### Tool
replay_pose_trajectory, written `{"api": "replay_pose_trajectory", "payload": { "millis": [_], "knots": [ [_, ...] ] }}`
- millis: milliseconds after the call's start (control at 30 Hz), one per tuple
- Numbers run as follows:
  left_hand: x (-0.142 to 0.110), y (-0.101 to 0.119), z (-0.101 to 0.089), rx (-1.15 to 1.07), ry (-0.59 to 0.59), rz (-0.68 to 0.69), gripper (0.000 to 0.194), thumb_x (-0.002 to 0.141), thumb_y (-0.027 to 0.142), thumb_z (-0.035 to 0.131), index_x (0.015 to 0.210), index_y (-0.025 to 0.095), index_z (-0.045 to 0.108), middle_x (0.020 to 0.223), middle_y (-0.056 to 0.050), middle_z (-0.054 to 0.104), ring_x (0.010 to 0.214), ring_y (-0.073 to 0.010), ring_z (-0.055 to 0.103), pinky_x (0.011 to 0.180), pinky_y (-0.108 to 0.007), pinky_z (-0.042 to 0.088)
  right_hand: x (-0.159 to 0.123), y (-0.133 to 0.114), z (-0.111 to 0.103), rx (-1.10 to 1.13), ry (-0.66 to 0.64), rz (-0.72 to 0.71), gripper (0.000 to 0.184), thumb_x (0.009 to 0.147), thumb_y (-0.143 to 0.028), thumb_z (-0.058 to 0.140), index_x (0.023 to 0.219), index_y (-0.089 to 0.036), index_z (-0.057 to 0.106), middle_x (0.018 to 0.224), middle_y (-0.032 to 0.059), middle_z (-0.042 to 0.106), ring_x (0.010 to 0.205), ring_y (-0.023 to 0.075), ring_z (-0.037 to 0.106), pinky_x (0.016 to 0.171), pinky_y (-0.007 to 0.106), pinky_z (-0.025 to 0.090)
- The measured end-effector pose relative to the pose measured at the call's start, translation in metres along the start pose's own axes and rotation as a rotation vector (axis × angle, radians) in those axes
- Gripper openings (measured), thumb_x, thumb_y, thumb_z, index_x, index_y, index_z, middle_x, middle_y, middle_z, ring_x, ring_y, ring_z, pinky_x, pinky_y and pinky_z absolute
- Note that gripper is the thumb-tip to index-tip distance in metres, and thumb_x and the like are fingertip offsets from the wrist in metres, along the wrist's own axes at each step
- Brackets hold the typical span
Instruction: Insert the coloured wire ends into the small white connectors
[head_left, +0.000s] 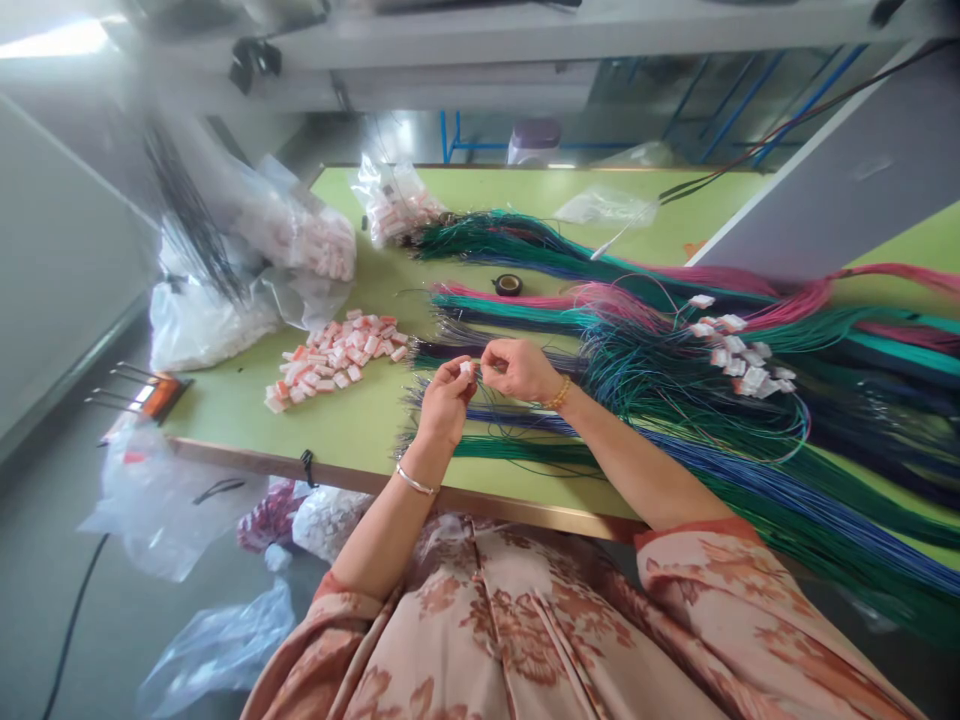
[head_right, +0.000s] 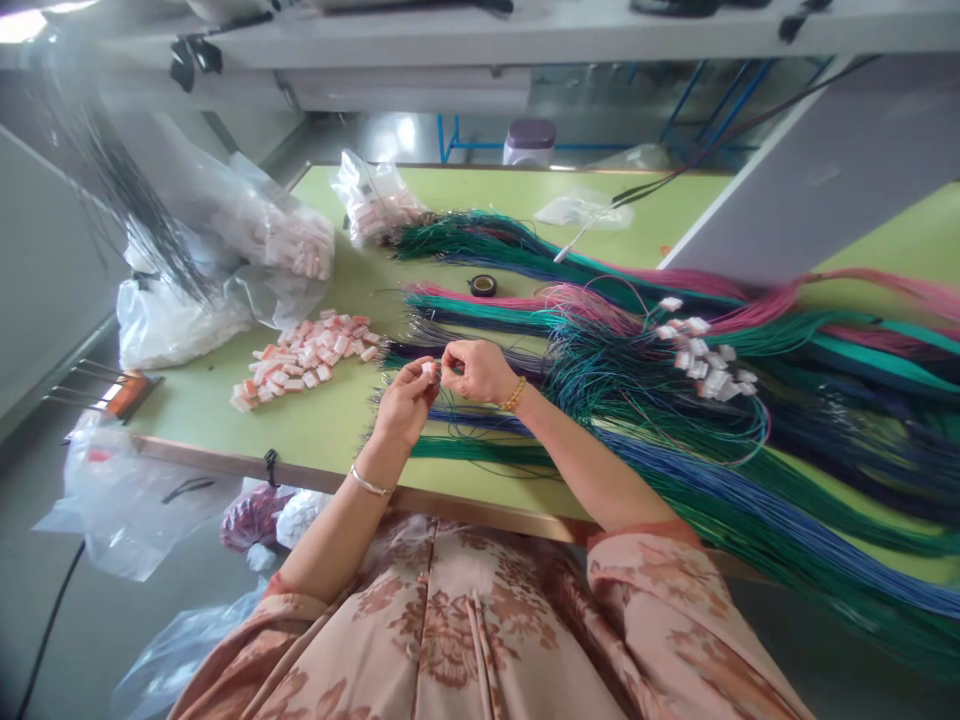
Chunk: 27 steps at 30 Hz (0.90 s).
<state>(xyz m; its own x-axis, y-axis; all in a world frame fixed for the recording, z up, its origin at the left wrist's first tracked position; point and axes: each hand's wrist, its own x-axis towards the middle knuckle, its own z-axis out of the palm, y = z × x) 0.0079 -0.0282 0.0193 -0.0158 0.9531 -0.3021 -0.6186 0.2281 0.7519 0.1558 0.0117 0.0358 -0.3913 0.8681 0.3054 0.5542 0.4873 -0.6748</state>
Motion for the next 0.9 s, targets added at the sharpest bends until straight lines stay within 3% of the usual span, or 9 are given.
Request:
{"api": "replay_pose_trajectory", "payload": {
  "millis": [200,367,900],
  "knots": [
    [0.002,-0.001,0.008,0.122,0.082,0.030,0.023,0.064,0.015,0.078,0.085,0.016,0.067,0.078,0.000,0.063,0.067,-0.0071,0.054,0.065,-0.022,0.039,-0.004,0.008,0.006,0.023,0.017,-0.060,0.007,0.074,-0.023,0.055,0.069,-0.018,0.057,0.065,0.0003,0.058,0.057,0.0111,0.046,0.057,0.024,0.034],
    [0.007,-0.001,0.011,0.122,0.066,-0.041,0.023,0.061,0.012,0.077,0.082,0.015,0.067,0.075,0.000,0.063,0.066,-0.0082,0.055,0.066,-0.024,0.041,-0.008,0.016,0.008,0.052,0.062,-0.057,0.008,0.078,-0.023,0.054,0.072,-0.018,0.057,0.067,0.0009,0.060,0.058,0.0115,0.048,0.058,0.024,0.037],
    [0.012,-0.006,0.014,0.165,0.111,0.011,0.023,0.059,0.016,0.077,0.079,0.015,0.067,0.073,0.000,0.062,0.065,-0.0086,0.055,0.065,-0.024,0.041,-0.006,0.013,0.006,-0.057,0.007,-0.015,0.014,0.082,-0.025,0.049,0.074,-0.018,0.059,0.075,0.0052,0.066,0.066,0.0150,0.055,0.064,0.026,0.038]
  ]
}}
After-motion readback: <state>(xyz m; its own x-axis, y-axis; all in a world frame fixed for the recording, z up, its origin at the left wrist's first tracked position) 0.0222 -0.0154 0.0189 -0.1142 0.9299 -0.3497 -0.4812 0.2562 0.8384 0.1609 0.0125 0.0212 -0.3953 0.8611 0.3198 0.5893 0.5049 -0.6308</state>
